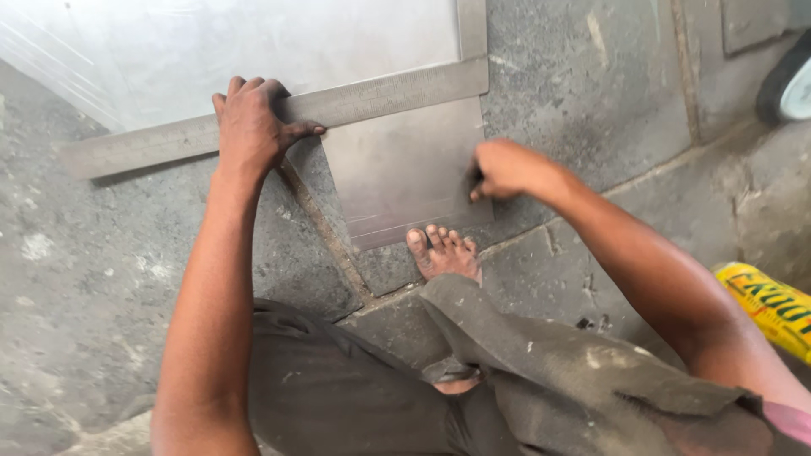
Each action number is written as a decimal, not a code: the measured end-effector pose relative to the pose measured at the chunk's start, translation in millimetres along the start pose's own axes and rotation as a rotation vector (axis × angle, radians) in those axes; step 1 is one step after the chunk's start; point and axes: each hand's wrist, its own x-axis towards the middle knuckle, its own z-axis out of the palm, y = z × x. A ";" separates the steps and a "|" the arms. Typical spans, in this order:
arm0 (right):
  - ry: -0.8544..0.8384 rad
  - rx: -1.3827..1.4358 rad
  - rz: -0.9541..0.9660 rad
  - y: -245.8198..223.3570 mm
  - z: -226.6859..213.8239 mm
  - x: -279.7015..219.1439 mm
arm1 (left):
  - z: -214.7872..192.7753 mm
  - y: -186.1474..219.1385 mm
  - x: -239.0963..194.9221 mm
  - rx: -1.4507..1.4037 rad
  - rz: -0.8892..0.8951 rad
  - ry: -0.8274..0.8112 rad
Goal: The person uses a square ruler and a marking tool to draw lines on L-shaped metal sheets while sitting on the floor.
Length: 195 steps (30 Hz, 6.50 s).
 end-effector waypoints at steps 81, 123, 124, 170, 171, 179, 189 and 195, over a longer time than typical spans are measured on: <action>0.832 0.183 -0.182 -59.1 28.5 -11.3 | -11.8 -51.2 14.9 0.077 -0.019 -0.165; 0.995 0.112 -0.304 -103.3 9.1 64.3 | -5.0 -45.6 6.5 0.116 -0.080 -0.032; 0.990 0.108 -0.307 -103.9 8.3 64.0 | -5.0 -45.6 6.8 0.121 -0.084 -0.046; 1.136 0.345 0.000 -49.0 86.3 -71.1 | 10.8 -4.8 -94.3 -0.154 0.031 0.093; 1.188 0.363 0.019 -39.6 93.7 -79.7 | 15.4 4.6 -107.1 -0.161 0.023 0.071; 1.330 0.330 0.071 -11.7 148.5 -104.4 | 31.8 28.3 -132.3 -0.184 0.054 0.032; 1.198 0.347 0.127 3.4 141.4 -102.1 | 32.2 28.6 -125.6 -0.110 0.067 -0.010; 1.191 0.334 0.066 -7.6 135.4 -96.1 | 35.0 27.8 -124.2 -0.084 0.111 -0.001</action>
